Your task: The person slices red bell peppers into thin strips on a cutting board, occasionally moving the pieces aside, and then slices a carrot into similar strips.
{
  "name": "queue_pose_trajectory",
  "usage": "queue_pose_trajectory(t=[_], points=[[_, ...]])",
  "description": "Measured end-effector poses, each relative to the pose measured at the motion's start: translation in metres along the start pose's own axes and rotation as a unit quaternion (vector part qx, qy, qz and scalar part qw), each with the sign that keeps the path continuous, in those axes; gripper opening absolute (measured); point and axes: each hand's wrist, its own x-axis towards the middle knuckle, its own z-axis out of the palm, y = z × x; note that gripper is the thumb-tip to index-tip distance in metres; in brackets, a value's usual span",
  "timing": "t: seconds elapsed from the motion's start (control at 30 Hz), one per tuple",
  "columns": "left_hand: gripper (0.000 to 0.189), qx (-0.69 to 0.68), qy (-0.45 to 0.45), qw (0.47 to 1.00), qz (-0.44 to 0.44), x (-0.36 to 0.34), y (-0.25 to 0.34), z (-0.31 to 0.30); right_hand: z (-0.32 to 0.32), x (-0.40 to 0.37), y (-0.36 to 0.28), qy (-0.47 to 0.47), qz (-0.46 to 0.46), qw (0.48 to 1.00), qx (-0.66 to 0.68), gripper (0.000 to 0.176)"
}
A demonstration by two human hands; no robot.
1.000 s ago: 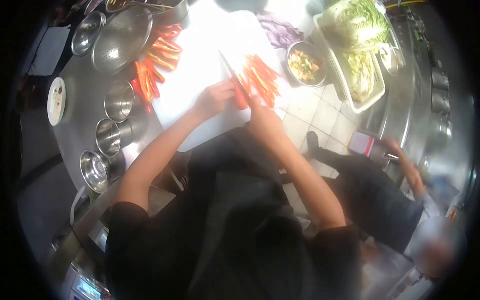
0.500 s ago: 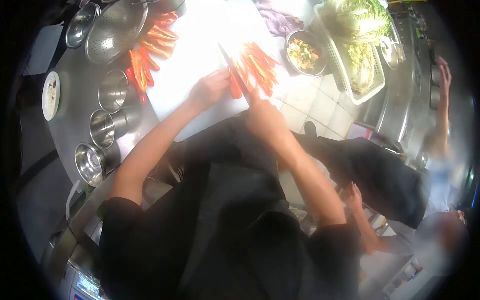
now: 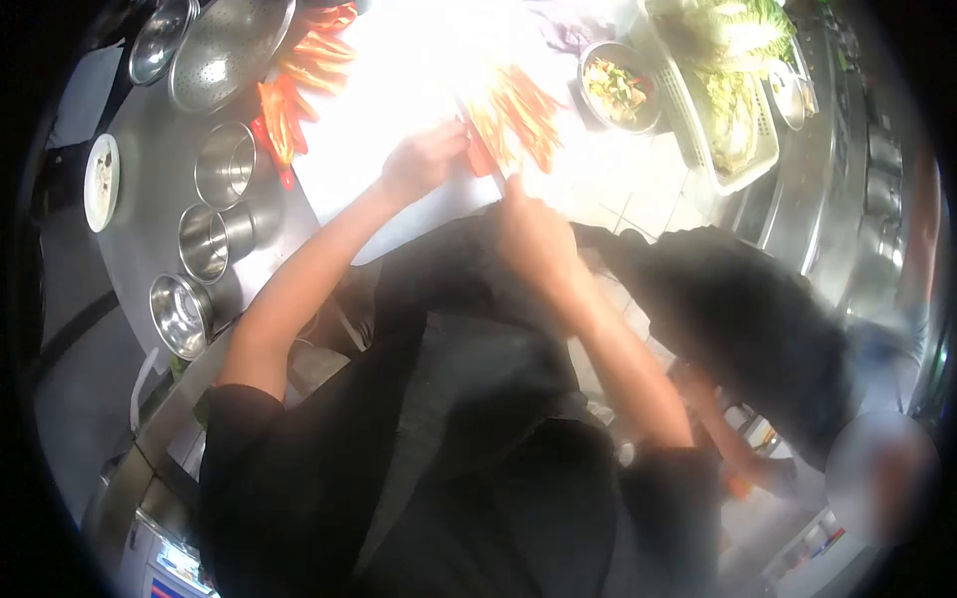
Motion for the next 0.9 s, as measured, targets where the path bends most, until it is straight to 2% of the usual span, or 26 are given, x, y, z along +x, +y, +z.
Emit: queue_pose_trajectory(t=[0.03,0.17,0.23,0.33,0.43,0.47,0.5,0.57,0.6,0.63,0.67,0.73,0.77,0.83,0.87,0.9], points=[[0.011,-0.003,0.01,1.0,0.004,-0.001,0.0,0.0,0.013,-0.005,0.007,0.017,-0.012,1.0,0.004,0.04],[0.014,-0.003,0.038,0.999,0.023,-0.005,-0.004,0.006,0.046,0.035,0.019,0.128,-0.077,0.988,0.044,0.038],[0.014,0.0,0.049,0.998,0.038,-0.009,-0.002,0.01,0.031,0.037,0.012,0.121,-0.065,0.988,0.067,0.037],[0.014,0.011,0.031,0.999,0.005,-0.007,-0.006,0.01,0.008,0.016,0.009,0.057,-0.067,0.996,0.027,0.038],[0.014,0.022,0.089,0.995,0.04,-0.007,-0.005,0.01,0.041,0.013,0.015,0.076,-0.022,0.995,0.062,0.037],[0.014,0.02,0.086,0.995,0.041,-0.008,-0.004,0.011,0.054,0.026,0.016,0.122,-0.04,0.99,0.063,0.033],[0.014,0.015,0.082,0.996,0.037,-0.008,-0.005,0.011,0.052,0.041,0.015,0.123,-0.039,0.989,0.066,0.033],[0.014,0.004,0.067,0.997,0.036,-0.012,-0.003,0.011,0.044,0.054,0.011,0.188,-0.126,0.97,0.085,0.032],[0.016,0.009,0.053,0.998,0.032,-0.01,-0.005,0.01,0.033,0.05,0.01,0.142,-0.106,0.981,0.075,0.034],[0.018,0.012,0.044,0.999,0.025,-0.007,-0.007,0.012,0.024,0.039,0.009,0.145,-0.102,0.982,0.07,0.034],[0.019,0.034,0.064,0.997,0.035,-0.01,-0.007,0.014,0.019,0.02,0.007,0.112,-0.073,0.99,0.054,0.036],[0.019,0.037,0.069,0.996,0.046,-0.009,-0.008,0.013,0.02,0.007,0.004,0.005,0.012,0.999,0.037,0.04],[0.018,0.042,0.066,0.995,0.061,-0.01,-0.007,0.011,0.031,0.01,0.003,-0.001,0.014,0.999,0.038,0.04],[0.018,0.036,0.051,0.996,0.06,-0.01,-0.011,0.014,0.048,0.029,-0.001,0.152,-0.061,0.984,0.076,0.039],[0.018,0.032,0.056,0.997,0.051,-0.009,-0.013,0.014,0.046,0.036,-0.002,0.188,-0.098,0.972,0.097,0.038],[0.018,0.02,0.055,0.997,0.042,-0.011,-0.009,0.014,0.042,0.036,-0.002,0.191,-0.089,0.972,0.103,0.038]])
